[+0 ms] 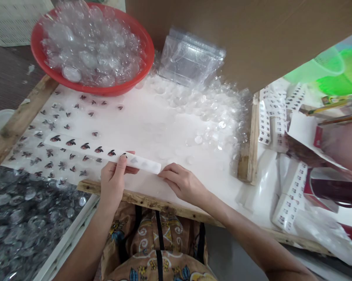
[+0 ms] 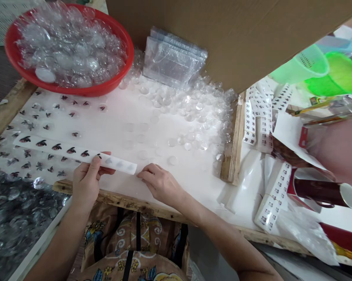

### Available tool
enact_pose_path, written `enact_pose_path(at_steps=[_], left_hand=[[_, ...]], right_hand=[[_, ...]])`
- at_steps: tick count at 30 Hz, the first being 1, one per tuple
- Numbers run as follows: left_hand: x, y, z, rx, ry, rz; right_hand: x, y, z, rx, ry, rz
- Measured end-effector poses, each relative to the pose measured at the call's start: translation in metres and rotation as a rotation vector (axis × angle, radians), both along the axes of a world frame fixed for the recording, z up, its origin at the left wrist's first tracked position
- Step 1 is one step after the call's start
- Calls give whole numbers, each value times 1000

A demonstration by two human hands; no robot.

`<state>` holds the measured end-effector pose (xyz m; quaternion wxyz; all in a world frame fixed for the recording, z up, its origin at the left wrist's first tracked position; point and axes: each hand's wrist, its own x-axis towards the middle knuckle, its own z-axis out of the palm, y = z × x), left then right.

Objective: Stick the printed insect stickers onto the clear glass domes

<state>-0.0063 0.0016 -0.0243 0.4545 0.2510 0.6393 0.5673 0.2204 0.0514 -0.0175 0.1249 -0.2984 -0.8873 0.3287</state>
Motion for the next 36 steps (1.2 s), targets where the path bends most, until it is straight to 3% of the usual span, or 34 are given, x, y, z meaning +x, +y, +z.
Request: enact_pose_path(at_steps=[3, 6, 13, 17, 20, 27, 33, 36], left_hand=[[0, 0, 0, -1, 10, -1], [0, 0, -1, -6, 14, 4], [0, 1, -2, 4, -1, -12], [-1, 1, -1, 8, -9, 0], [-1, 1, -1, -4, 5, -15], [0, 1, -2, 1, -6, -11], [0, 1, -3, -4, 30, -2], [0, 2, -4, 12, 6, 13]], right_hand=[[-2, -7, 10, -96, 5, 142], [-4, -13, 4, -98, -35, 204], [-4, 2, -25, 112, -36, 16], [-8, 10, -17, 146, -53, -52], [-10, 6, -10, 148, -42, -17], [-13, 0, -10, 175, -42, -17], [-27, 6, -7, 22, 12, -135], [-31, 11, -9, 31, 48, -159]])
